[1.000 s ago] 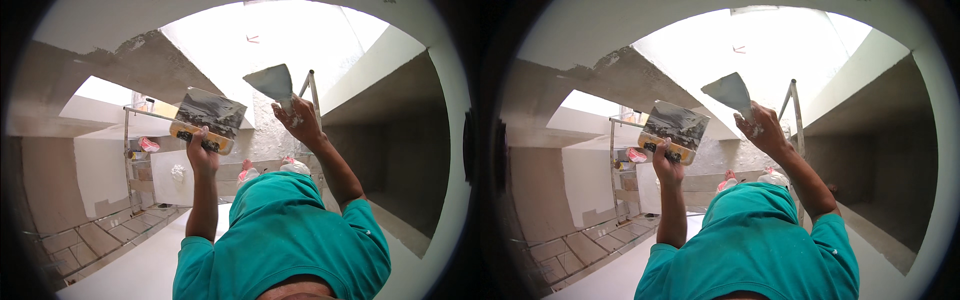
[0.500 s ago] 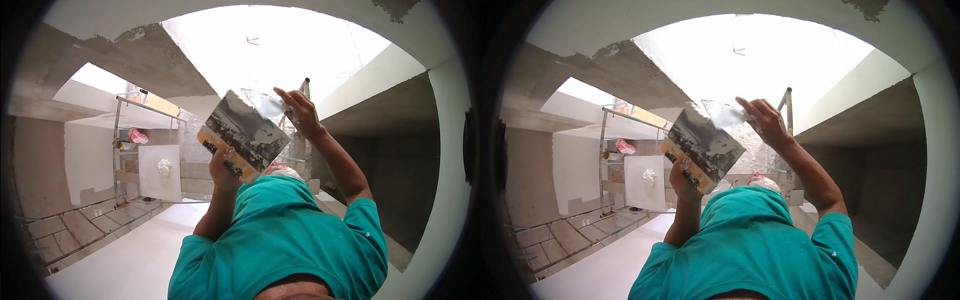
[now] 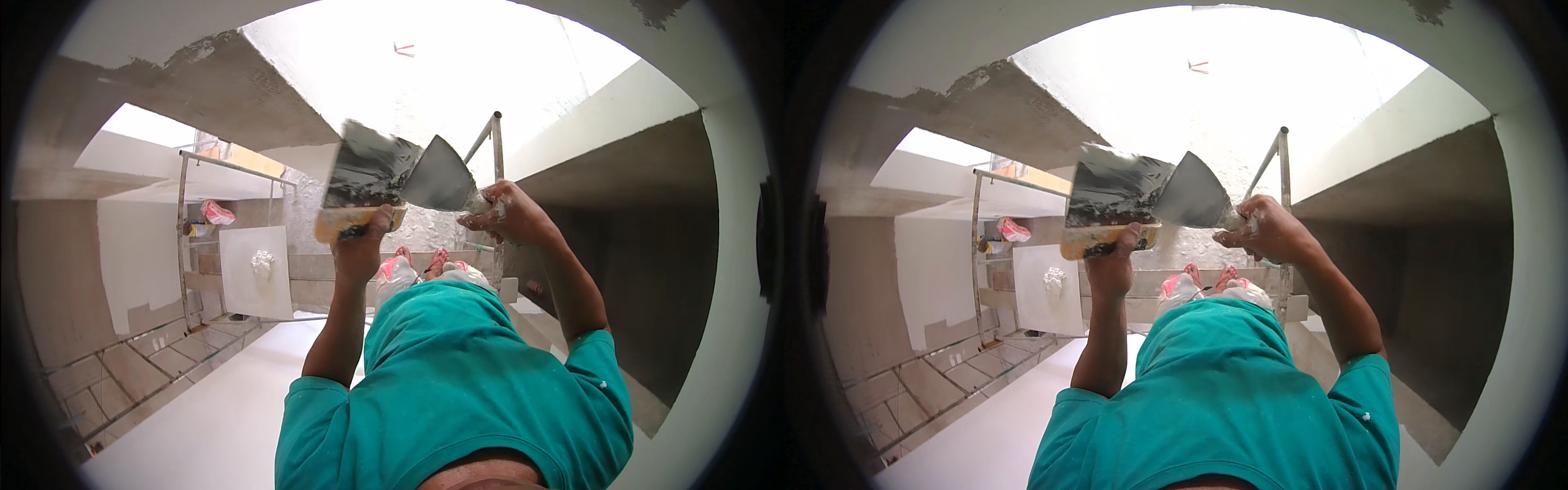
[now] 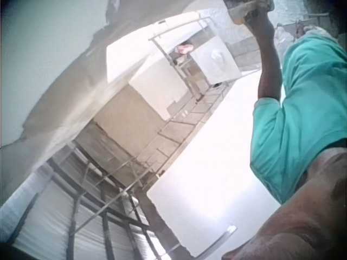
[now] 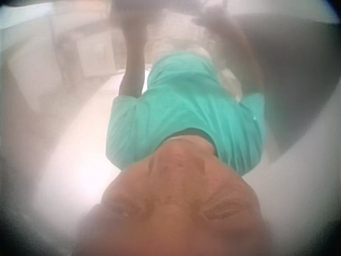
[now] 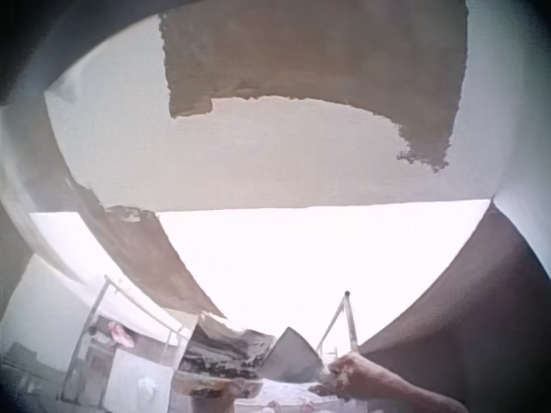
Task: The person applies plaster to a ceiling using a trowel and a hawk. They repeatedly scoop plaster from the hawk and spread it across the ceiling surface in smooth strokes.
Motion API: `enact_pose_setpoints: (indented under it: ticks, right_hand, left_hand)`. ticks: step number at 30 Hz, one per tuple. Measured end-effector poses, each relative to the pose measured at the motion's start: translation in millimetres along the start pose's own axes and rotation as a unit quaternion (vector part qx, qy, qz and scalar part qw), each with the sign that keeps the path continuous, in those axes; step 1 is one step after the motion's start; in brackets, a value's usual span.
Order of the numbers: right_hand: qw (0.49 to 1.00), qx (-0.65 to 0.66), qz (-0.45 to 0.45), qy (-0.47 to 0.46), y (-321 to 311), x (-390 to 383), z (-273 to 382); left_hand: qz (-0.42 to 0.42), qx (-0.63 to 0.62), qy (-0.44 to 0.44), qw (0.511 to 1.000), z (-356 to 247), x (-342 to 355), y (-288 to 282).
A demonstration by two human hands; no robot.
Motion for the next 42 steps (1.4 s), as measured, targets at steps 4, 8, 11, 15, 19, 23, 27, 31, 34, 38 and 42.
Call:
enact_pose_setpoints:
  ticks: [4,8,11,15,19,23,27,31,34,38,42]
  right_hand:
    - [0.999,0.013,-0.027,0.02,1,-3,4]
    - [0.998,0.035,-0.056,-0.001,14,-2,-7]
    - [0.999,0.024,-0.025,-0.001,21,-2,9]
    - [0.988,0.05,-0.106,-0.099,26,10,9]
    - [0.947,-0.058,-0.213,-0.232,34,26,44]
    - [0.876,-0.113,-0.25,-0.397,56,40,63]
    - [0.859,-0.198,-0.259,-0.394,56,69,37]
    - [0.898,-0.213,-0.278,-0.266,55,76,-32]
    - [0.915,-0.239,-0.268,-0.186,59,60,-105]
    - [0.931,-0.246,-0.253,-0.095,80,15,-176]
    - [0.941,-0.131,-0.306,0.061,95,-45,-267]
  left_hand:
    - [0.146,0.188,0.214,0.947,-43,2,24]
    - [0.167,0.318,0.301,0.883,-46,7,13]
    - [0.147,0.394,0.271,0.866,-26,28,-16]
    - [0.068,0.431,0.098,0.894,12,47,-69]
    - [-0.041,-0.281,-0.192,0.939,14,5,-61]
    - [-0.015,-0.415,-0.267,0.869,15,-21,-28]
    - [-0.012,-0.437,-0.219,0.873,3,-8,-32]
    - [-0.076,-0.372,-0.039,0.924,-44,44,-93]
    - [-0.213,-0.138,0.045,0.966,-100,116,-167]
    - [-0.296,0.089,0.197,0.93,-148,212,-264]
    - [-0.364,0.226,0.195,0.883,-175,249,-275]
Point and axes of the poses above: each hand's wrist, its own x-axis towards the middle knuckle, its own y-axis out of the palm, z = x × y, the point moved 7 cm from there along x, towards the middle knuckle, and after that the axes turned 5 degrees about -y, right-handed, at the moved point
